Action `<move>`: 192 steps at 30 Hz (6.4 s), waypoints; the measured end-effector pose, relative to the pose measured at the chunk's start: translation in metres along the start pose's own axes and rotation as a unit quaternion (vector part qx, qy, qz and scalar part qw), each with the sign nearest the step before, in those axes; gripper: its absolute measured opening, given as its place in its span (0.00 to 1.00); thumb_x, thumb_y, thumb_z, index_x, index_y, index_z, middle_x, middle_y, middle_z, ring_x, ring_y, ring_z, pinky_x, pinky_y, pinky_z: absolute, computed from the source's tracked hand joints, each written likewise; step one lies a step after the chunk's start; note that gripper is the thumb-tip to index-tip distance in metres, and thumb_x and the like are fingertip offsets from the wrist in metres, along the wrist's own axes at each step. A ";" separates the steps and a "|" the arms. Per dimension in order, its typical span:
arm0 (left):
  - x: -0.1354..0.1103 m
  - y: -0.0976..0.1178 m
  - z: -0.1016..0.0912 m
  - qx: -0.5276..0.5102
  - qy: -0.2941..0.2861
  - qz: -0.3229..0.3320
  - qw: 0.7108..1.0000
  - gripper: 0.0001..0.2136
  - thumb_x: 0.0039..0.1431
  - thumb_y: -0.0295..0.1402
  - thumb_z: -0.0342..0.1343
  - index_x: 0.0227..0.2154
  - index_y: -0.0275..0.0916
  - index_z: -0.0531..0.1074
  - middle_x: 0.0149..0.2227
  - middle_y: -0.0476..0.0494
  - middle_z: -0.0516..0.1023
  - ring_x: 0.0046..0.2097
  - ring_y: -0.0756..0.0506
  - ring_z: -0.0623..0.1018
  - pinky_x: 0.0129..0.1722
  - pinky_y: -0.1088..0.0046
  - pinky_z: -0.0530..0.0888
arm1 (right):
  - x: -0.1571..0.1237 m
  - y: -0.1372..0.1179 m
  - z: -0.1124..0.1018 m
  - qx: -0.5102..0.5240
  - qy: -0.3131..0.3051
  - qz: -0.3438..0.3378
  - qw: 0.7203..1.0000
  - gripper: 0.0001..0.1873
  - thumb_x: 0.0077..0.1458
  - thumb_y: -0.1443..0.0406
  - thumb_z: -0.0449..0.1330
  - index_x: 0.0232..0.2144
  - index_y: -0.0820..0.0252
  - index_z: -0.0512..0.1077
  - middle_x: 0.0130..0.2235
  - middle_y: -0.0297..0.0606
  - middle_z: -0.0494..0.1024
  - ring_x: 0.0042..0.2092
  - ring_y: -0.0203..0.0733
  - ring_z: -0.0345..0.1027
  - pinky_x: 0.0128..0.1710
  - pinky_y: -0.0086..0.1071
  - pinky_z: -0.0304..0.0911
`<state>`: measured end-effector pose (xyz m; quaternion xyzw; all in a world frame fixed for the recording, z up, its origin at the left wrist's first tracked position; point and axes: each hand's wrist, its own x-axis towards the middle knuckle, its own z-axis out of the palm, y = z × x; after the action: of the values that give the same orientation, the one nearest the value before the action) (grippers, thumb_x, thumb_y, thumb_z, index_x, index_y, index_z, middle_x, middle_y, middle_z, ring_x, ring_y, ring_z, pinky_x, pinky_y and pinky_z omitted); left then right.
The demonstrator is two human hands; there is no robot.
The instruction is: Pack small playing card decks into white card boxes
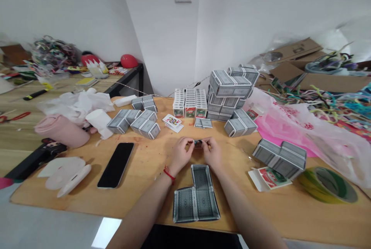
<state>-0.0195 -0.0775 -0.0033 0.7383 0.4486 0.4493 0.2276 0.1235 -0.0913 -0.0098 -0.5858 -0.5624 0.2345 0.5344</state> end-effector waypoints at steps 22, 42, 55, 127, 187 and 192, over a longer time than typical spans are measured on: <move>0.004 -0.017 0.001 -0.124 0.019 -0.126 0.984 0.07 0.55 0.30 0.46 0.34 0.36 0.67 0.34 0.44 0.73 0.35 0.49 0.72 0.35 0.74 0.69 | 0.002 0.013 0.008 0.177 -0.136 0.123 0.967 0.15 0.45 0.55 0.56 0.30 0.60 0.72 0.28 0.37 0.75 0.26 0.38 0.67 0.26 0.31 0.65; 0.000 -0.009 0.000 -0.153 -0.088 -0.168 0.970 0.15 0.58 0.39 0.44 0.44 0.37 0.63 0.22 0.51 0.70 0.19 0.53 0.67 0.20 0.78 0.65 | 0.002 -0.001 0.004 0.235 -0.134 0.143 0.952 0.12 0.51 0.59 0.50 0.38 0.54 0.54 0.23 0.25 0.67 0.13 0.30 0.59 0.09 0.23 0.52; 0.000 0.005 0.002 -0.277 -0.092 -0.226 0.929 0.12 0.58 0.38 0.42 0.44 0.40 0.59 0.25 0.51 0.68 0.15 0.55 0.66 0.12 0.80 0.62 | 0.000 -0.003 0.003 0.270 -0.153 0.152 0.938 0.12 0.52 0.58 0.50 0.39 0.52 0.54 0.31 0.28 0.67 0.17 0.30 0.63 0.09 0.24 0.58; 0.000 0.022 0.002 -0.291 0.038 -0.217 0.931 0.03 0.49 0.27 0.42 0.26 0.39 0.60 0.22 0.53 0.63 0.20 0.53 0.66 0.18 0.79 0.64 | -0.004 -0.026 0.006 0.312 -0.198 0.234 0.899 0.07 0.45 0.63 0.52 0.30 0.55 0.59 0.18 0.25 0.69 0.15 0.35 0.63 0.12 0.26 0.55; -0.002 0.009 0.001 -0.037 -0.019 -0.081 0.996 0.04 0.53 0.30 0.49 0.32 0.38 0.64 0.29 0.48 0.70 0.30 0.51 0.70 0.31 0.75 0.66 | 0.001 -0.015 -0.001 0.376 -0.244 0.359 0.818 0.10 0.44 0.59 0.60 0.25 0.60 0.69 0.23 0.34 0.74 0.23 0.36 0.66 0.18 0.29 0.66; 0.003 0.008 0.005 -0.020 -0.015 -0.095 0.995 0.04 0.53 0.30 0.48 0.32 0.38 0.64 0.28 0.48 0.69 0.30 0.50 0.70 0.32 0.74 0.66 | 0.000 -0.003 0.004 0.258 -0.164 0.257 0.917 0.17 0.44 0.51 0.56 0.23 0.59 0.67 0.19 0.33 0.72 0.20 0.36 0.63 0.18 0.29 0.60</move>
<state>-0.0115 -0.0787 0.0014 0.6944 0.5040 0.4237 0.2904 0.1184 -0.0903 -0.0080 -0.5052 -0.3920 0.5933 0.4890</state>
